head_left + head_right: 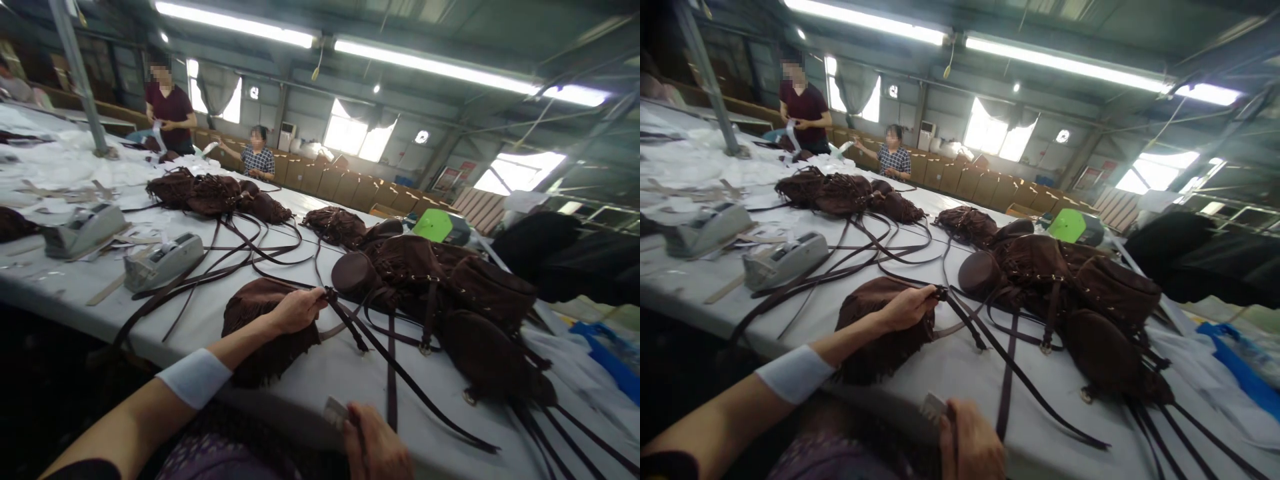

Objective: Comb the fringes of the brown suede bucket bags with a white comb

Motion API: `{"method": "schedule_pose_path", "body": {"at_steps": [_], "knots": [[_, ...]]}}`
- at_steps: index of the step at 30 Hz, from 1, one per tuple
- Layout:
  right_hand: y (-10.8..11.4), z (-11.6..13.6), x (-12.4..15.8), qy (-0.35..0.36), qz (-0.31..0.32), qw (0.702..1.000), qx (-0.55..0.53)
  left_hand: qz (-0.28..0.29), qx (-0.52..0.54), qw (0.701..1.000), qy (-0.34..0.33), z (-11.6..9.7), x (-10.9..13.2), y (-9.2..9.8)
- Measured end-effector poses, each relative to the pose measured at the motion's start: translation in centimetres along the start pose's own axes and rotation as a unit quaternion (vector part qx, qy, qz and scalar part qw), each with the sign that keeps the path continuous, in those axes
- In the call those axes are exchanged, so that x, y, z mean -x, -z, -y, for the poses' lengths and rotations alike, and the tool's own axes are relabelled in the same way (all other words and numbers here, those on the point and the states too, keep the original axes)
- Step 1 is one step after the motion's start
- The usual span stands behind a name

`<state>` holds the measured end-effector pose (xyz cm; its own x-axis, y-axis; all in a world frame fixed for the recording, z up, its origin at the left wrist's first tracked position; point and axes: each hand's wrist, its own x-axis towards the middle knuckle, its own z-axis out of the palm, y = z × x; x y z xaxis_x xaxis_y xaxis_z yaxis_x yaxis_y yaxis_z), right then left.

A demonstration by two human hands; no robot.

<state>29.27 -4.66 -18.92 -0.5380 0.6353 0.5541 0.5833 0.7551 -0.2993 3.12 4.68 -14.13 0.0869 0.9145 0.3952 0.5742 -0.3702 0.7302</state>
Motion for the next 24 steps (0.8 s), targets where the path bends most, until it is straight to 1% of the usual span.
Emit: {"method": "schedule_pose_path", "body": {"at_steps": [3, 4, 6, 9, 11, 13, 17, 19, 20, 22, 24], "knots": [[1.5, 0.3, -4.9, 0.149, 0.006, 0.988, 0.024, 0.021, -0.006, 1.0, -0.014, -1.4, -1.3, 1.3], [1.9, 0.5, -6.3, 0.186, 0.008, 0.982, 0.033, 0.03, -0.003, 0.999, -0.017, -1.8, -1.7, 1.7], [2.5, 0.9, -8.8, 0.237, 0.009, 0.97, 0.046, 0.046, 0.01, 0.999, -0.019, -2.4, -2.4, 2.5], [2.8, 1.3, -11.4, 0.259, -0.01, 0.964, 0.055, 0.063, 0.035, 0.997, -0.014, -3.5, -3.4, 3.7], [2.5, 1.4, -12.6, 0.258, -0.027, 0.964, 0.058, 0.078, 0.055, 0.995, -0.005, -4.4, -3.7, 4.6], [2.0, 1.4, -13.4, 0.266, -0.028, 0.962, 0.059, 0.098, 0.078, 0.992, 0.005, -5.4, -3.8, 5.2], [0.4, 1.1, -13.5, 0.301, 0.009, 0.952, 0.051, 0.13, 0.145, 0.981, 0.027, -6.8, -3.4, 5.6], [-0.7, 0.8, -12.7, 0.292, 0.036, 0.954, 0.049, 0.136, 0.185, 0.972, 0.039, -6.8, -3.3, 5.4], [-1.3, 0.6, -12.0, 0.285, 0.059, 0.956, 0.048, 0.132, 0.205, 0.969, 0.046, -6.6, -3.3, 5.3], [-2.8, 0.0, -10.2, 0.265, 0.131, 0.954, 0.042, 0.106, 0.241, 0.963, 0.062, -5.7, -3.6, 5.1], [-4.4, -0.7, -7.9, 0.243, 0.202, 0.948, 0.026, 0.059, 0.265, 0.959, 0.081, -4.5, -4.1, 4.9]]}}
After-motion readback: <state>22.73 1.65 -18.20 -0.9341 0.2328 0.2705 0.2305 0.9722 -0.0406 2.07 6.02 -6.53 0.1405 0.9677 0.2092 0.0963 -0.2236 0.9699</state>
